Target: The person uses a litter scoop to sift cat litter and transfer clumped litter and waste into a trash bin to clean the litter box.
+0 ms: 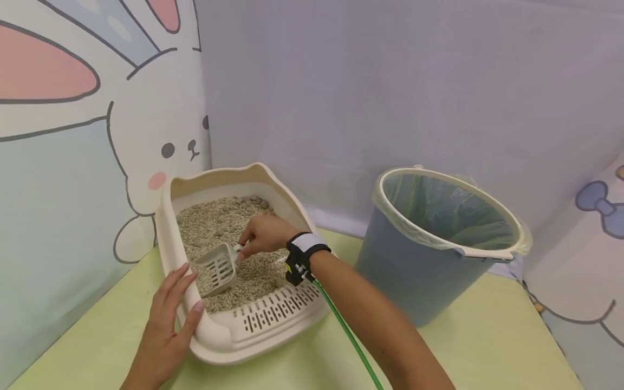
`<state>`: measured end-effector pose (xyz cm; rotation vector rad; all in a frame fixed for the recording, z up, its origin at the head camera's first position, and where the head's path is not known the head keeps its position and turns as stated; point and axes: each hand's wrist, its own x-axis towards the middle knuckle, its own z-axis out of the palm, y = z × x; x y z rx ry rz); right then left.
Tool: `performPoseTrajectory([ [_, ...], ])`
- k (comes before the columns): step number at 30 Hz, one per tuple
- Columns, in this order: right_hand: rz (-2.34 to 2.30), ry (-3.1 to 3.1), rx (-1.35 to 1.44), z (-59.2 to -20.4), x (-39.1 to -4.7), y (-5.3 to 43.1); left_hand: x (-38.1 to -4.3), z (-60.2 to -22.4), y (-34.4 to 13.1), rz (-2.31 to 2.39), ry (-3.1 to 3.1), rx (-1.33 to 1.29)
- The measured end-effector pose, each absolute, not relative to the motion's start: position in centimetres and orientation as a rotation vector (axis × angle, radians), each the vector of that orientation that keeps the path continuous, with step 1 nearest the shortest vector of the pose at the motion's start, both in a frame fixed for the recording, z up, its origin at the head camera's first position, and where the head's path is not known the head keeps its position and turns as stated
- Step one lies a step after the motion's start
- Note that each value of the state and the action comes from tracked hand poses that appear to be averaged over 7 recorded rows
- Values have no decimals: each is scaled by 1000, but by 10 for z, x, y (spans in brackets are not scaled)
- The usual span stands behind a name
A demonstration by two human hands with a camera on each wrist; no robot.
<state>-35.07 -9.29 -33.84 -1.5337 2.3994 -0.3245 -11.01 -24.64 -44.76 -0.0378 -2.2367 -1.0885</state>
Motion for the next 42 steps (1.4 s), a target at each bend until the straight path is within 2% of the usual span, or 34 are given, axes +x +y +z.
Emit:
performPoseTrajectory([
  [6,-508,2413,-1452,-348,-347,-90,-110,-450,-248,-1108,-2252,-8],
  [19,-880,2308,-1244,-357,-348,-52,-113,-450,-246,-1075,-2222,-39],
  [31,-1241,2367,-917,-351,-324,-4,-111,-447,-248,-1078,-2246,-20],
  [42,-1438,2173,-737,-348,-321,0,-112,-449,-247,-1105,-2254,-19],
])
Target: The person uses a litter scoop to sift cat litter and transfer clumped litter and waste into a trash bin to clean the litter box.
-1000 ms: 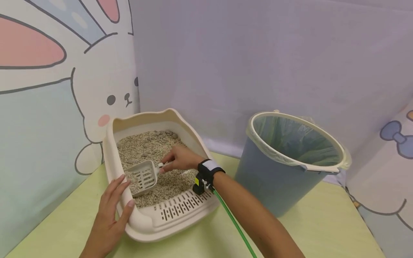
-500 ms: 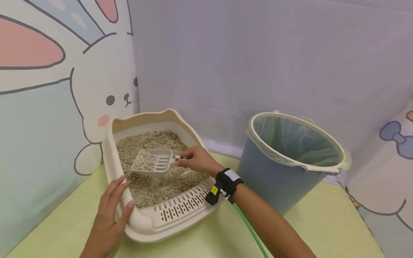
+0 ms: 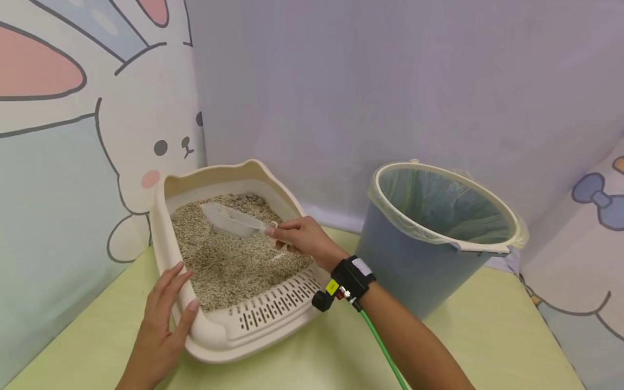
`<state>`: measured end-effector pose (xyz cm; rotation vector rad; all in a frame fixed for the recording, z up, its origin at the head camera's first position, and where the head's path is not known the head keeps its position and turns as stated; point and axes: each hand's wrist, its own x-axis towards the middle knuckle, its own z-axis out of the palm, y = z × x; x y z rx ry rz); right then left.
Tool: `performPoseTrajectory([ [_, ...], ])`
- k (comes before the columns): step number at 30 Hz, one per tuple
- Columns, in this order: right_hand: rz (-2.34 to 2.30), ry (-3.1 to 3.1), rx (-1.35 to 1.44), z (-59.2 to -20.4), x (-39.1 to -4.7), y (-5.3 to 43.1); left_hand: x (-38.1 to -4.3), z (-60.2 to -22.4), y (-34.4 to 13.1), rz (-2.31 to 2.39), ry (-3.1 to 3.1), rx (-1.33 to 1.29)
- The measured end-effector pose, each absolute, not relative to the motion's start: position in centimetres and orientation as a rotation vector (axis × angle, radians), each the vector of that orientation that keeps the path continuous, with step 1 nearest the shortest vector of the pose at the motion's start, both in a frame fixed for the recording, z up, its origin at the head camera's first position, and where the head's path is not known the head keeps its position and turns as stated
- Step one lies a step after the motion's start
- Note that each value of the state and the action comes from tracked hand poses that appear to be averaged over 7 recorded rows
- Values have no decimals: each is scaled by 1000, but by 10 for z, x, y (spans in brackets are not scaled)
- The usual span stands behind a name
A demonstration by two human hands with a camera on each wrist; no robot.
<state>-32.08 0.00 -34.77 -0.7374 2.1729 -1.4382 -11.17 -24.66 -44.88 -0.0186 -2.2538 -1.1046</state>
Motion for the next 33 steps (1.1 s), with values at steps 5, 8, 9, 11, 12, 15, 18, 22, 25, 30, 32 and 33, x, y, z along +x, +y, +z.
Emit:
performPoseTrajectory([
  [5,-1478,2085,-723,-332,-316,-6,-111,-450,-247,-1116,-2252,-7],
  [8,-1481,2066,-729,-323,-312,-8,-112,-450,-247,-1118,-2250,-1],
  [9,-1480,2068,-730,-320,-311,-8,-112,-450,-247,-1118,-2250,-1],
  [11,-1483,2078,-731,-315,-309,-7,-111,-450,-246,-1115,-2248,-4],
  [12,-1484,2091,-733,-314,-308,-7,-111,-450,-246,-1113,-2248,-5],
  [15,-1479,2151,-752,-314,-306,-3,-110,-450,-245,-1105,-2245,-14],
  [18,-1434,2258,-782,-319,-305,3,-110,-450,-245,-1102,-2245,-15],
  [22,-1345,2415,-850,-326,-301,13,-110,-449,-246,-1102,-2254,-5],
  [25,-1295,2529,-939,-329,-298,18,-110,-449,-246,-1099,-2255,-4],
  [30,-1132,2828,-1104,-331,-296,22,-110,-449,-245,-1083,-2238,-24],
  [32,-1032,2979,-1148,-330,-298,22,-110,-448,-245,-1078,-2233,-29],
  [33,-976,3048,-1172,-329,-299,23,-110,-448,-245,-1077,-2229,-33],
])
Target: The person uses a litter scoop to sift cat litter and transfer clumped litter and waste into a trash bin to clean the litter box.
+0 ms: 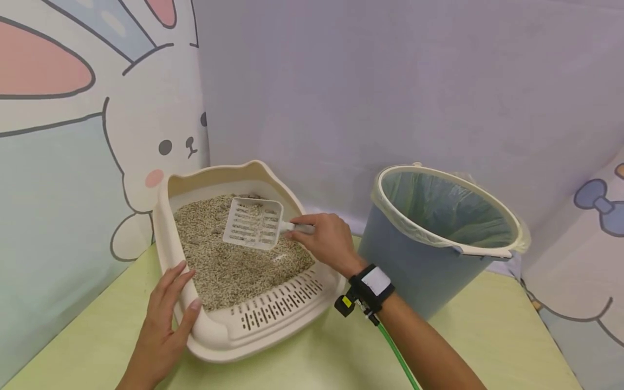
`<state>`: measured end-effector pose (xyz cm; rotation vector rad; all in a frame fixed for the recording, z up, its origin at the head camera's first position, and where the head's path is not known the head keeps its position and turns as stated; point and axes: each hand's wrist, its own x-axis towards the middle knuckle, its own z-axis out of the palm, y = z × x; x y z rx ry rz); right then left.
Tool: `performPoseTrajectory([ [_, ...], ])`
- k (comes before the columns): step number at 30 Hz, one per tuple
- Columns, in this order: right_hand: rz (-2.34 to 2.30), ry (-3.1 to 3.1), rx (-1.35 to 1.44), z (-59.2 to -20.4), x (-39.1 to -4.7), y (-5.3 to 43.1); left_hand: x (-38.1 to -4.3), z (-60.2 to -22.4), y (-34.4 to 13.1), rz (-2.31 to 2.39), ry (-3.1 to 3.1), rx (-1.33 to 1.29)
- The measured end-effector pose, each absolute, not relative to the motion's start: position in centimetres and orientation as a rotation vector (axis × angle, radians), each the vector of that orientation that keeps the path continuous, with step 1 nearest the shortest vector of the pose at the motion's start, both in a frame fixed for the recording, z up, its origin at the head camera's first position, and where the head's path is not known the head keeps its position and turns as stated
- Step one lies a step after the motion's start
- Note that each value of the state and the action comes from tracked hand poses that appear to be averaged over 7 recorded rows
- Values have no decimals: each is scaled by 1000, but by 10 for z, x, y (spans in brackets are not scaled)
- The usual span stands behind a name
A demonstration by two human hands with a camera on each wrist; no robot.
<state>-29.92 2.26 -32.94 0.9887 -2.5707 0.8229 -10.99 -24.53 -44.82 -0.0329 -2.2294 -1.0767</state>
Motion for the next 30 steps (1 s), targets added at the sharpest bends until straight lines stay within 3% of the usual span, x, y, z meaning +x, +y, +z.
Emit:
performPoseTrajectory([
  [6,559,-2446,955,-318,-307,27,-111,-448,-245,-1091,-2227,-34],
  [19,605,-2349,976,-303,-307,36,-112,-448,-245,-1086,-2231,-23],
  [30,1011,-2668,980,-300,-292,37,-111,-448,-246,-1090,-2250,-16],
])
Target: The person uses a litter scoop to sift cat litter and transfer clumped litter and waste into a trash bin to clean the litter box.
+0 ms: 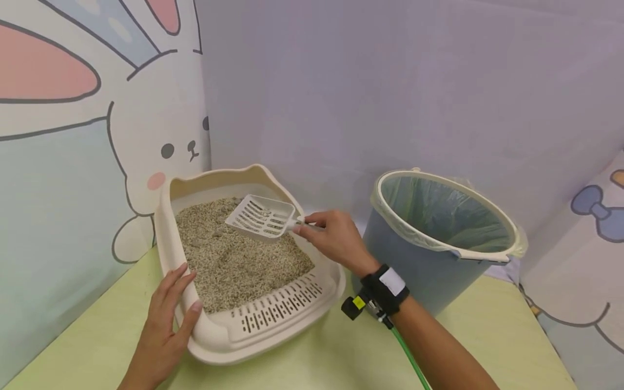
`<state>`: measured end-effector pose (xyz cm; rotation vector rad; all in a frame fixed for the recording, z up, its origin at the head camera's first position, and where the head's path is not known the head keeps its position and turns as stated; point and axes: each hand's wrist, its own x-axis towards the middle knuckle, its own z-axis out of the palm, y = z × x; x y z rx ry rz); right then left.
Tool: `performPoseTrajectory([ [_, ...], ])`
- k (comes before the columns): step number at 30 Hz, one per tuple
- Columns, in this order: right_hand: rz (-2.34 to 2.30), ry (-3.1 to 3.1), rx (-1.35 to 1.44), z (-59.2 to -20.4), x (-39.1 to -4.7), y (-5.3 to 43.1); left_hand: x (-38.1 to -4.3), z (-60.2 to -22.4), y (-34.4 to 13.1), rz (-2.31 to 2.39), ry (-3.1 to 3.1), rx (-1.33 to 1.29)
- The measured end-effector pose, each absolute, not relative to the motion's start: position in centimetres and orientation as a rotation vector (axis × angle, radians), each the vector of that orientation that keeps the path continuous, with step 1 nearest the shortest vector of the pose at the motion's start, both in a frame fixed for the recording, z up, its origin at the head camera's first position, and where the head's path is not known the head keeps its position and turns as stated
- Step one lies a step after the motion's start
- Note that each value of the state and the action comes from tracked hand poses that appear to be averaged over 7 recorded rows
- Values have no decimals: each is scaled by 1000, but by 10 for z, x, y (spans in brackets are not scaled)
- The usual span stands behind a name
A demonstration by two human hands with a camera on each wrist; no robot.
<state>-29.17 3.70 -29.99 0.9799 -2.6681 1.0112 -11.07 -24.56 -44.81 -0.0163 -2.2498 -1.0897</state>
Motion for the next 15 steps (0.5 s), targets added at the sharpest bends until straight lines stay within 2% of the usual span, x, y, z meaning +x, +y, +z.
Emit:
performPoseTrajectory([
  [7,1256,-2844,863,-264,-282,37,-111,-447,-245,-1099,-2251,-8],
  [15,1202,-2876,764,-213,-270,60,-110,-448,-247,-1083,-2246,-36],
])
